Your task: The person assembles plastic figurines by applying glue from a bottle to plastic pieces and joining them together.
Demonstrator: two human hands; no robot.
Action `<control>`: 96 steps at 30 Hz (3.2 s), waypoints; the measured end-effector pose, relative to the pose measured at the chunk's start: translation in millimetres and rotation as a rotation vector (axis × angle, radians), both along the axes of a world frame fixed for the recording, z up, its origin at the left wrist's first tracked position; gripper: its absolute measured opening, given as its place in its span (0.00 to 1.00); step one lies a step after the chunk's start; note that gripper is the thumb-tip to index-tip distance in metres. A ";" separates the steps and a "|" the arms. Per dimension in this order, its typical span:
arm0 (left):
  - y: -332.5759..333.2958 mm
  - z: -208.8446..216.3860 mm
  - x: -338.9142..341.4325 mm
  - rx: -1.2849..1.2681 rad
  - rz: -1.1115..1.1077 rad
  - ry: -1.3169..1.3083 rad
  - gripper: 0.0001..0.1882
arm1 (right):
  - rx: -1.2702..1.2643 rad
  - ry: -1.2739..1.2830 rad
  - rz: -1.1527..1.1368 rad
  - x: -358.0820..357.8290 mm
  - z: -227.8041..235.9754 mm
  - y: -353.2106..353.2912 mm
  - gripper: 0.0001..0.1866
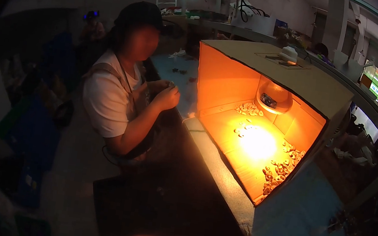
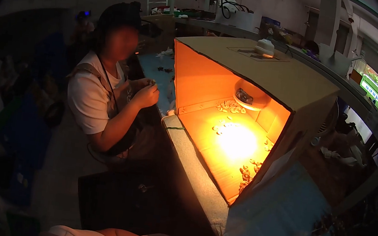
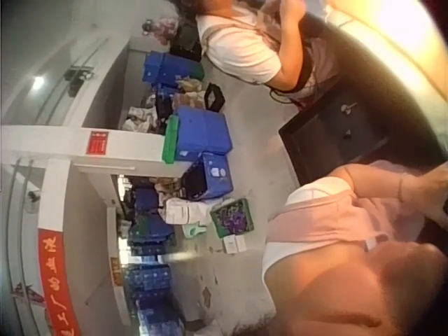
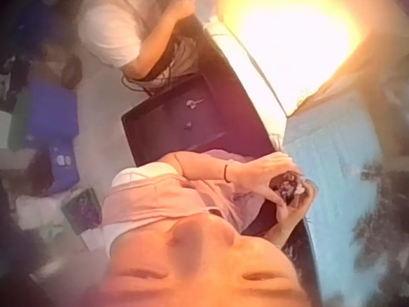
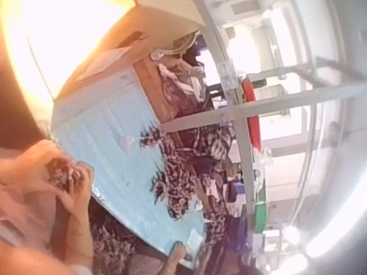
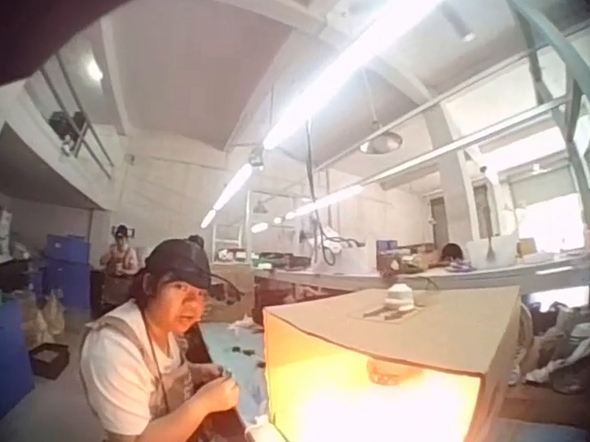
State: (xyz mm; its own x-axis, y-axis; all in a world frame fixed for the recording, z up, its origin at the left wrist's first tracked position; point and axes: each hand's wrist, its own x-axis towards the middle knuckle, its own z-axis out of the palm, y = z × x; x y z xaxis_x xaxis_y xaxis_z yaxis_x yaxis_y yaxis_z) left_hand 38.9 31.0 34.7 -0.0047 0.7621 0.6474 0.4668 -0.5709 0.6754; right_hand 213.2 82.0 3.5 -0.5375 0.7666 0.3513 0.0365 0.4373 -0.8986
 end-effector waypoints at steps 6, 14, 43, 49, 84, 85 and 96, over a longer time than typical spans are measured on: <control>5.7 -0.7 -5.1 0.047 -0.005 0.063 0.33 | -0.049 0.065 -0.048 -9.0 3.5 -2.0 0.41; 2.9 2.8 -5.4 0.048 -0.010 0.116 0.31 | 0.023 -0.017 -0.070 -0.1 -0.6 0.4 0.40; 1.0 -2.9 -0.2 0.052 -0.180 -0.084 0.24 | -0.478 0.544 0.008 8.1 -28.7 -8.1 0.37; -0.7 -0.1 -2.8 0.006 -0.147 -0.001 0.25 | -0.373 0.485 0.015 1.5 -14.0 -13.3 0.36; -7.1 4.4 -4.5 -0.006 -0.112 -0.087 0.25 | -0.217 0.316 -0.016 9.5 -20.3 -11.6 0.33; -9.5 5.0 -3.3 -0.008 -0.114 -0.089 0.25 | -0.184 0.285 -0.032 12.0 -23.2 -12.8 0.34; -4.5 -3.5 -18.6 -0.179 -0.241 -0.079 0.32 | -0.289 0.297 -0.107 -14.5 21.2 -23.2 0.36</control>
State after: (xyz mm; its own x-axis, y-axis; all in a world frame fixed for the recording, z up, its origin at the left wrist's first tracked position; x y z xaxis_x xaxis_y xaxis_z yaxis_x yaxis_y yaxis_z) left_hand 20.3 26.5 31.2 0.1454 0.8493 0.5074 0.2744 -0.5274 0.8041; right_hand 198.7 58.8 24.6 -0.3575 0.9022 0.2413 -0.2108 0.1737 -0.9620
